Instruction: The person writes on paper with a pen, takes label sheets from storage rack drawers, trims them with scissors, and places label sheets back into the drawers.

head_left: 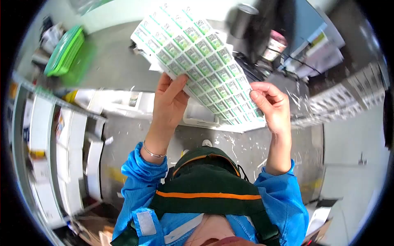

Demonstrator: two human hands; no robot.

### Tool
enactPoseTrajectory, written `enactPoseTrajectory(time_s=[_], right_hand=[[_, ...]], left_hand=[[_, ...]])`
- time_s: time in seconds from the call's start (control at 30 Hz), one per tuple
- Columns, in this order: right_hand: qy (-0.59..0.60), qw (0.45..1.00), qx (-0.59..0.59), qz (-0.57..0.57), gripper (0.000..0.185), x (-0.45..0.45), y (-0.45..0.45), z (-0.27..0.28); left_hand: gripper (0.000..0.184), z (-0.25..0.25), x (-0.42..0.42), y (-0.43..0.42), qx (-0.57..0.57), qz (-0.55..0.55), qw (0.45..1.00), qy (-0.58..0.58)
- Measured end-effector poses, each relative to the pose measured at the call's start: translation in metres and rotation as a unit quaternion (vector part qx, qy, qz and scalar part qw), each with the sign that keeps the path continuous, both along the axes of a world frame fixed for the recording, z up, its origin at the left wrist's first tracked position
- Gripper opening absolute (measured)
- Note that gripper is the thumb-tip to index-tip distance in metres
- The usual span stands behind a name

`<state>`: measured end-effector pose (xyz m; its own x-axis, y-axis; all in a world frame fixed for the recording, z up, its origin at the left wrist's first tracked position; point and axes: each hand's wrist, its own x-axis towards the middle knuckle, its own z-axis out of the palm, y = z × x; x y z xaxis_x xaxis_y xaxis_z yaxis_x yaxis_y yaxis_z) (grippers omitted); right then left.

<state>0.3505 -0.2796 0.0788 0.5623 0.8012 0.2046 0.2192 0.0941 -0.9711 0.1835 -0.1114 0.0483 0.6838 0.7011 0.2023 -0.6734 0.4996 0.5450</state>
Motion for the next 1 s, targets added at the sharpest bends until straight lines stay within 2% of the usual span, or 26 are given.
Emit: enactPoseTrajectory(time_s=[0.17,0.2,0.33,0.43,0.47,0.57,0.6,0.67,0.77,1.0], right_hand=[[-0.073,0.989,-0.024,-0.125,0.016,-0.01,-0.083,0.01],[-0.08,0.987,-0.017,-0.136,0.016,-0.013,-0.099,0.014],[-0.117,0.978,-0.045,-0.17,0.02,-0.012,-0.165,0.022],[-0.003,0.966,0.027,-0.257,0.029,-0.012,-0.214,0.011],[0.023,0.962,0.041,-0.268,0.039,-0.011,-0.235,0.008],[0.075,0.947,0.119,-0.29,0.044,-0.007,-0.294,-0.017],[0.056,0.938,0.106,-0.326,0.043,-0.005,-0.317,-0.024],[0.079,0.908,0.163,-0.378,0.04,-0.007,-0.364,-0.022],[0.069,0.863,0.232,-0.444,0.035,-0.011,-0.438,-0.016],[0.043,0.751,0.291,-0.591,0.033,-0.033,-0.592,-0.007]], left_hand=[[0.032,-0.026,0.03,-0.025,0.019,-0.139,0.989,-0.045],[0.032,-0.021,0.034,-0.038,-0.009,-0.156,0.986,-0.055],[0.033,-0.019,0.044,-0.085,0.008,-0.177,0.983,-0.052],[0.031,-0.012,0.058,-0.132,-0.014,-0.18,0.983,-0.027],[0.031,-0.01,0.063,-0.148,-0.018,-0.187,0.982,-0.025],[0.031,-0.007,0.087,-0.203,-0.022,-0.216,0.976,-0.022],[0.032,-0.006,0.096,-0.223,-0.014,-0.232,0.972,-0.02],[0.034,-0.002,0.114,-0.27,-0.008,-0.267,0.964,-0.008],[0.026,0.007,0.141,-0.345,0.014,-0.338,0.941,-0.018],[0.03,0.011,0.193,-0.504,0.043,-0.48,0.876,-0.016]])
